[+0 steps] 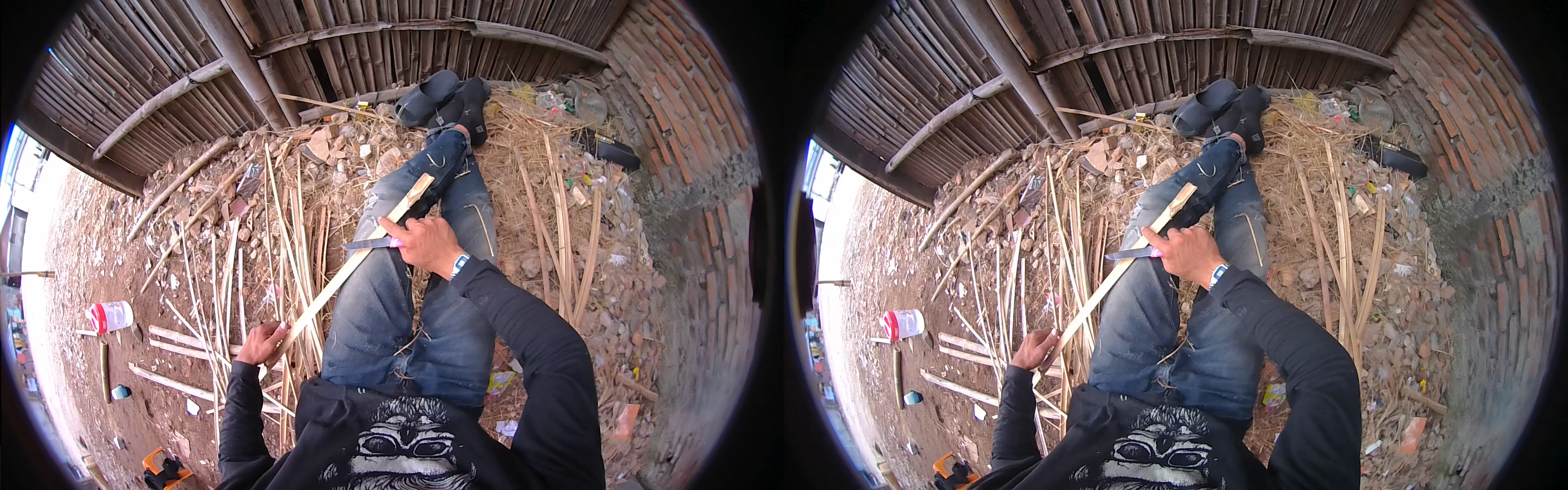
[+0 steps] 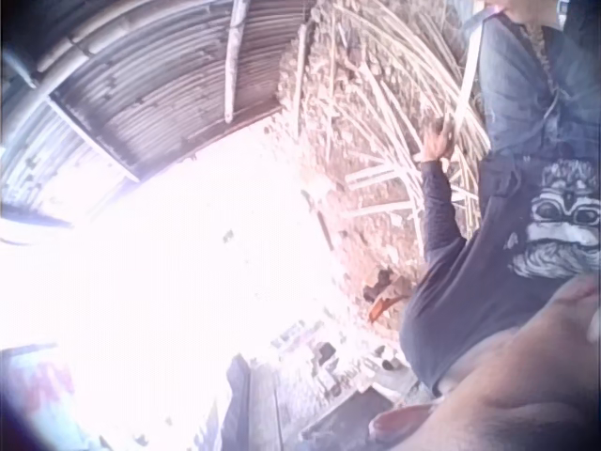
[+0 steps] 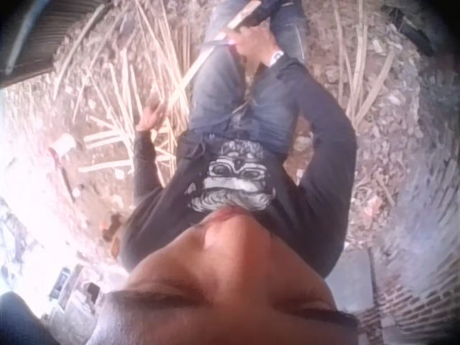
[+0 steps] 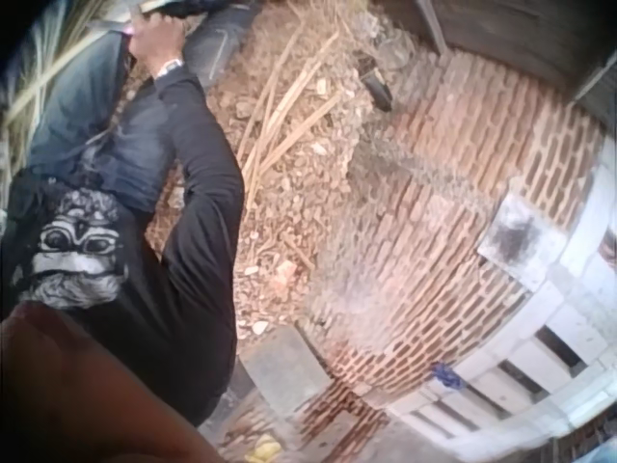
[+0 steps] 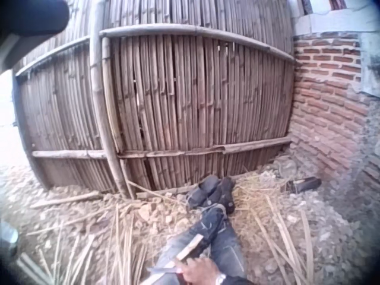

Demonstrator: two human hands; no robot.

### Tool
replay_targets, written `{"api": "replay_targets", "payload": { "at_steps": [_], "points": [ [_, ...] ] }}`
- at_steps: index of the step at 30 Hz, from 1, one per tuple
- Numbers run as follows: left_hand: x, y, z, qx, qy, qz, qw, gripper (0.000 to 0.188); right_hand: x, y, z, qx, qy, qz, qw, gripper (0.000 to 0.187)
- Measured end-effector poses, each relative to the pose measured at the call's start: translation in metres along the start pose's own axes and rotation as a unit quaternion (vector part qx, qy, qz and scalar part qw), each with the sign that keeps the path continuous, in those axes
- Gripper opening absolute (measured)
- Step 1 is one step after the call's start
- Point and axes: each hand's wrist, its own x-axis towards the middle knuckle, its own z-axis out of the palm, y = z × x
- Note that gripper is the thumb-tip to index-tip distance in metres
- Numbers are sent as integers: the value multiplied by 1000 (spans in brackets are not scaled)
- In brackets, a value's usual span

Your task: The person sits on the ground and uses a knife to shave layers off a bamboo strip, smoothing the surface of the wood.

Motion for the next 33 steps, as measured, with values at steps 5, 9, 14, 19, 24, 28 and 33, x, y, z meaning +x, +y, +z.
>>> {"api": "replay_targets", "payload": {
  "at_steps": [5,9,14,19,24,28,33],
  "points": [
    [-73,-77,-12,-32,-13,-32,999,63,-3,12,-1,48,42,21,998,55],
    [-121,-76,-6,-140,-35,-91,985,47,-2,11,-10,67,0,48,997,54],
    [-122,-46,19,-34,69,-55,996,41,5,2,-34,291,103,63,949,34],
    [-68,53,16,-10,126,39,991,37,-17,12,-38,335,115,215,910,38],
    [-38,96,17,7,137,45,990,36,-33,27,-18,307,182,289,888,37],
    [-19,115,30,-61,116,89,987,46,-39,52,0,202,231,325,895,32],
    [-8,129,34,-122,16,50,991,51,-39,23,19,255,186,357,879,30]
  ]
}}
